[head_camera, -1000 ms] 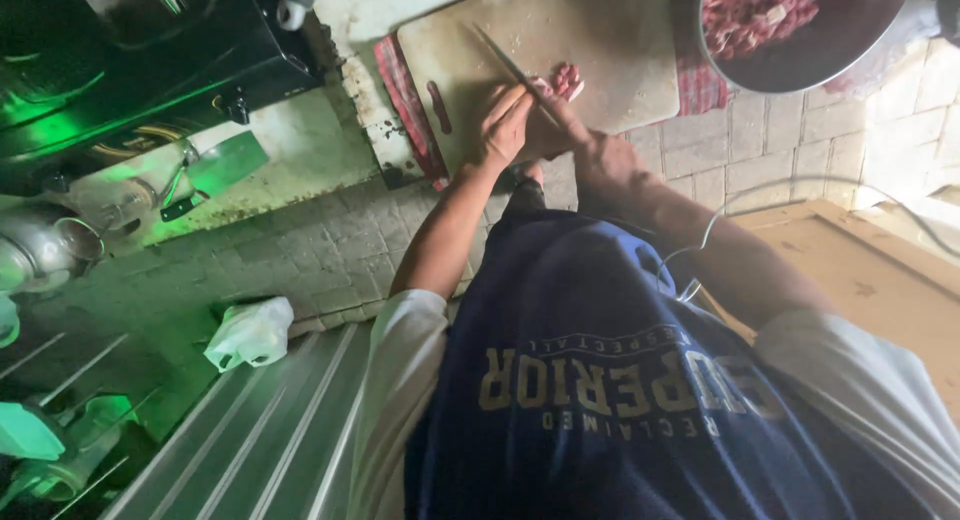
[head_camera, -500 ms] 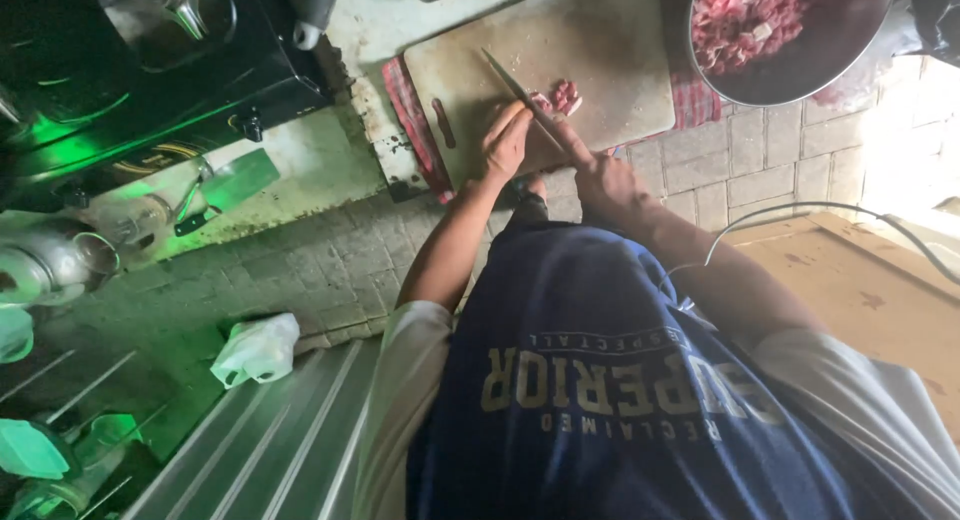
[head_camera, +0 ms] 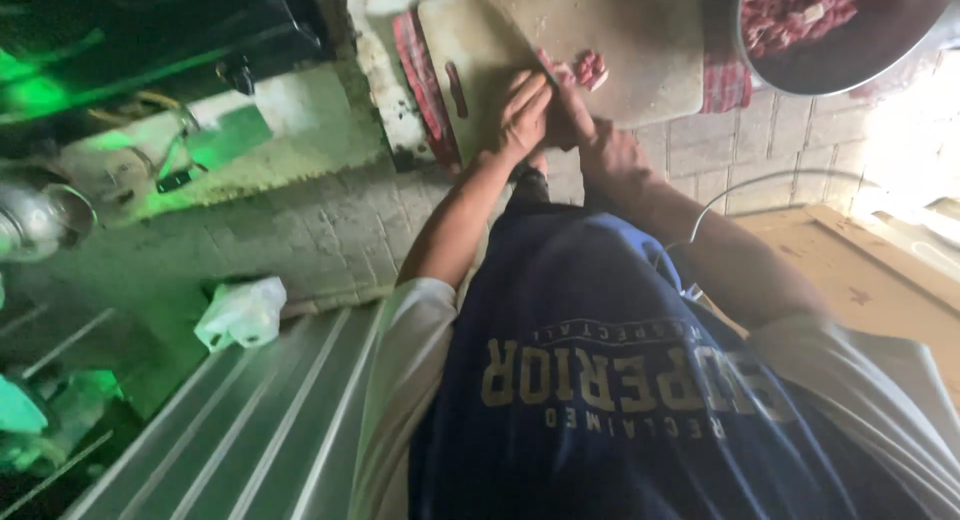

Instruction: Cutting raw meat into small pieces on a cutting board and placing them in a bowl

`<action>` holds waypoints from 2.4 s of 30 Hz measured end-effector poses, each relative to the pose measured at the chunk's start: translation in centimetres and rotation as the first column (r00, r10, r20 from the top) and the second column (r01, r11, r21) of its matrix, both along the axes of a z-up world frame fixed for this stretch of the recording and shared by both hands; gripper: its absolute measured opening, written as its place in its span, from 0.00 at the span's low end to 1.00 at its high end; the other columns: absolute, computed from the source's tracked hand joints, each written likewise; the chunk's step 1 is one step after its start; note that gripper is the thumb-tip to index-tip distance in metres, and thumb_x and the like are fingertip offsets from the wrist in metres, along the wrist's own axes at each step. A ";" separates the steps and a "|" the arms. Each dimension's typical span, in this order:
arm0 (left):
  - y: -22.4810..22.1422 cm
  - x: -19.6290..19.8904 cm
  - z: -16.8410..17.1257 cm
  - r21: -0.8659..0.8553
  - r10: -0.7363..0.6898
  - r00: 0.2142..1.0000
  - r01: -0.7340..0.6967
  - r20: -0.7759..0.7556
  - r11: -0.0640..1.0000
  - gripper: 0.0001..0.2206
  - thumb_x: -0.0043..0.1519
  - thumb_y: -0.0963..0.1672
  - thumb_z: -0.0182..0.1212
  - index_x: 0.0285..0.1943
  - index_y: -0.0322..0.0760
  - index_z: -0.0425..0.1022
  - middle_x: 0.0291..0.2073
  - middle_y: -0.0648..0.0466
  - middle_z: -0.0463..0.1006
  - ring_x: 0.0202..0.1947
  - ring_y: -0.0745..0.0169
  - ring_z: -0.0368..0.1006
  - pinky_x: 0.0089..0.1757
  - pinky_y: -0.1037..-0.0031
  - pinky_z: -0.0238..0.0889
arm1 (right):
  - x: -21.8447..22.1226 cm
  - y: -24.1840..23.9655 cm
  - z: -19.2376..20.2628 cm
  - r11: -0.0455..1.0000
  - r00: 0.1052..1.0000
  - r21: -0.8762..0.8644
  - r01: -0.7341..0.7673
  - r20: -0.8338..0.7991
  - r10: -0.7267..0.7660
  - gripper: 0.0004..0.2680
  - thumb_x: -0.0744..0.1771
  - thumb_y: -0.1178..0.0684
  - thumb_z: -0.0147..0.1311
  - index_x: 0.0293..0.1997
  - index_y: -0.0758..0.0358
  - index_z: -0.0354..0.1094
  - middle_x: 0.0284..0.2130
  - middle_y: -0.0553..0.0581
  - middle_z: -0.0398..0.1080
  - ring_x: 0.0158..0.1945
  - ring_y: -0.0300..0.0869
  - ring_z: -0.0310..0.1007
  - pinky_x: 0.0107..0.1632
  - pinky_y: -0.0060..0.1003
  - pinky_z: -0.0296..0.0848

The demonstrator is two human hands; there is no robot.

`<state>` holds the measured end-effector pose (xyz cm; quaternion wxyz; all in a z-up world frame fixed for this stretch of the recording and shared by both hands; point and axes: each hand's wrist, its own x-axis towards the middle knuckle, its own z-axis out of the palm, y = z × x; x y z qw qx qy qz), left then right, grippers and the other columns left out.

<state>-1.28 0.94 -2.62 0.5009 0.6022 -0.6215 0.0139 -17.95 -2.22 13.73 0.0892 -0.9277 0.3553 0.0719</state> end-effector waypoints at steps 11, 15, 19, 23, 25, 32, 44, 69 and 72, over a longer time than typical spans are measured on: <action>-1.5 2.2 5.4 0.006 -0.198 0.978 0.198 -0.063 0.980 0.08 0.67 0.43 0.49 0.39 0.39 0.74 0.37 0.52 0.74 0.34 0.50 0.73 0.38 0.66 0.67 | -3.1 -2.6 9.5 0.664 0.914 0.631 0.400 -0.221 -0.340 0.27 0.67 0.53 0.41 0.72 0.21 0.38 0.41 0.72 0.74 0.49 0.64 0.73 0.57 0.62 0.67; -1.5 2.8 6.1 0.122 -0.276 0.940 0.303 -0.199 0.945 0.03 0.64 0.42 0.55 0.39 0.42 0.74 0.34 0.56 0.75 0.34 0.53 0.74 0.39 0.67 0.68 | -4.1 -4.7 9.9 0.608 0.928 0.773 0.182 0.070 -0.367 0.31 0.64 0.55 0.49 0.75 0.32 0.39 0.50 0.74 0.69 0.50 0.70 0.69 0.56 0.67 0.64; -1.7 3.9 9.4 0.212 -0.305 0.924 0.354 -0.231 0.911 0.05 0.66 0.44 0.51 0.40 0.46 0.74 0.31 0.58 0.76 0.32 0.54 0.75 0.39 0.68 0.69 | -5.6 -5.3 10.5 0.470 0.849 0.879 0.084 0.184 -0.495 0.32 0.64 0.59 0.49 0.77 0.38 0.41 0.21 0.68 0.71 0.25 0.52 0.75 0.35 0.47 0.76; -1.7 3.9 13.6 0.268 -0.292 0.933 0.342 -0.212 0.900 0.08 0.65 0.40 0.54 0.52 0.40 0.71 0.32 0.49 0.75 0.34 0.45 0.75 0.40 0.60 0.68 | -6.8 -4.7 9.1 0.434 0.840 0.896 0.095 0.162 -0.518 0.32 0.62 0.59 0.49 0.76 0.41 0.43 0.22 0.70 0.70 0.25 0.55 0.74 0.31 0.51 0.72; -2.2 4.3 13.7 0.294 -0.288 0.925 0.355 -0.247 0.887 0.12 0.63 0.36 0.55 0.55 0.37 0.68 0.32 0.44 0.74 0.34 0.39 0.73 0.40 0.53 0.68 | -7.1 -4.2 9.3 0.454 0.832 0.884 0.114 0.164 -0.529 0.31 0.63 0.59 0.50 0.76 0.41 0.44 0.25 0.73 0.70 0.27 0.57 0.75 0.31 0.53 0.72; -5.3 6.6 13.9 0.416 -0.513 0.857 0.452 0.041 0.789 0.05 0.62 0.38 0.57 0.45 0.39 0.74 0.34 0.54 0.71 0.34 0.54 0.68 0.39 0.68 0.64 | -9.4 -2.3 9.3 0.371 0.740 0.895 0.248 0.072 -0.669 0.30 0.65 0.61 0.46 0.77 0.45 0.41 0.23 0.69 0.69 0.25 0.52 0.73 0.30 0.44 0.71; -4.7 4.9 7.7 0.160 -0.554 0.777 0.532 0.299 0.832 0.01 0.63 0.40 0.56 0.40 0.38 0.73 0.35 0.54 0.70 0.33 0.58 0.71 0.34 0.74 0.66 | -10.3 -1.2 8.3 0.442 0.719 0.853 0.278 0.121 -0.685 0.31 0.64 0.57 0.50 0.76 0.39 0.39 0.62 0.79 0.56 0.58 0.69 0.62 0.58 0.62 0.61; -0.2 -1.4 9.1 0.175 0.041 0.969 0.003 -0.246 0.985 0.11 0.55 0.39 0.66 0.45 0.38 0.76 0.45 0.47 0.77 0.45 0.48 0.76 0.46 0.63 0.70 | -7.0 1.5 9.1 0.660 0.877 0.610 0.438 -0.129 -0.463 0.27 0.66 0.51 0.41 0.72 0.16 0.38 0.51 0.64 0.72 0.44 0.68 0.73 0.51 0.62 0.71; 0.1 0.3 12.7 0.212 0.034 0.996 -0.016 -0.078 0.977 0.09 0.56 0.41 0.67 0.44 0.44 0.77 0.44 0.54 0.78 0.43 0.54 0.77 0.44 0.67 0.71 | -6.5 1.6 9.4 0.656 0.885 0.616 0.435 -0.160 -0.436 0.27 0.66 0.51 0.40 0.73 0.19 0.38 0.41 0.74 0.74 0.43 0.70 0.73 0.51 0.62 0.71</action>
